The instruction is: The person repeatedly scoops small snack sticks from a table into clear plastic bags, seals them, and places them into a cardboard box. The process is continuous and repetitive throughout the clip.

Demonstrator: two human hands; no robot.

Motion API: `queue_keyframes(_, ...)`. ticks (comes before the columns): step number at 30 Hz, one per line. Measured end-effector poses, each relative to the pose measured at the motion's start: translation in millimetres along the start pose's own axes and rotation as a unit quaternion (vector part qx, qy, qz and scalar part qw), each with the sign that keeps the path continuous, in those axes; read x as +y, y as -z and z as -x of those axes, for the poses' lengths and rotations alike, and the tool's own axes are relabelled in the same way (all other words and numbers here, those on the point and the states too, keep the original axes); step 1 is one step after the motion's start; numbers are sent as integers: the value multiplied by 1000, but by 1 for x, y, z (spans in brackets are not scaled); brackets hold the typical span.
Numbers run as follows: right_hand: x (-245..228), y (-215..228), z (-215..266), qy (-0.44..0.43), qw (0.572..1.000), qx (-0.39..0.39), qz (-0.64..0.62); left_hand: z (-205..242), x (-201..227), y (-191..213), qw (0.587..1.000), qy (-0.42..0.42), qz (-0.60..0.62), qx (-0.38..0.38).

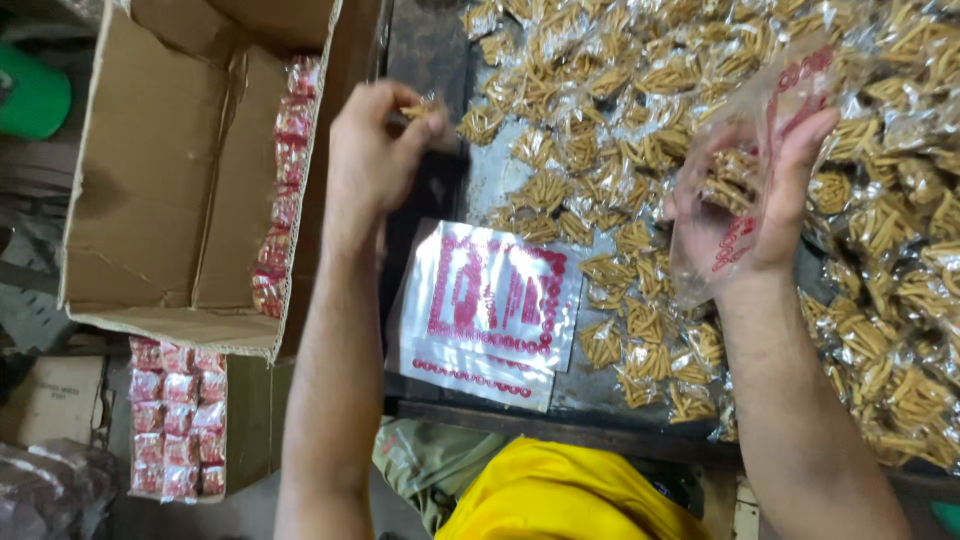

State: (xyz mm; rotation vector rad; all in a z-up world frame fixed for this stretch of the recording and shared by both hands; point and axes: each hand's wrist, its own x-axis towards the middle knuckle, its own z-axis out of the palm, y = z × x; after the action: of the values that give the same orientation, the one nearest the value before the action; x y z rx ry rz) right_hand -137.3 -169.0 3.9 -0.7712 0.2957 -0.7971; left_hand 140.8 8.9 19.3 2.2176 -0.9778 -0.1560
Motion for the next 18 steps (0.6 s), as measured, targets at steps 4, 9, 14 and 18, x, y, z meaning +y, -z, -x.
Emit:
queue_keyframes(4, 0, -4, 2, -13, 1000, 1, 17, -19, 9, -14, 998, 20, 55, -38)
queue_keyframes(9, -1, -4, 0, -18, 1000, -10, -10, -36, 12, -52, 980, 171, 34, -97)
queue_keyframes(14, 6, 11, -7, 43, 990, -124, -52, -37, 1, -65, 972, 216, -25, -95)
queue_keyframes(18, -2, -2, -2, 14, 992, -117, -37, -34, -2, -73, 976, 123, -149, -103)
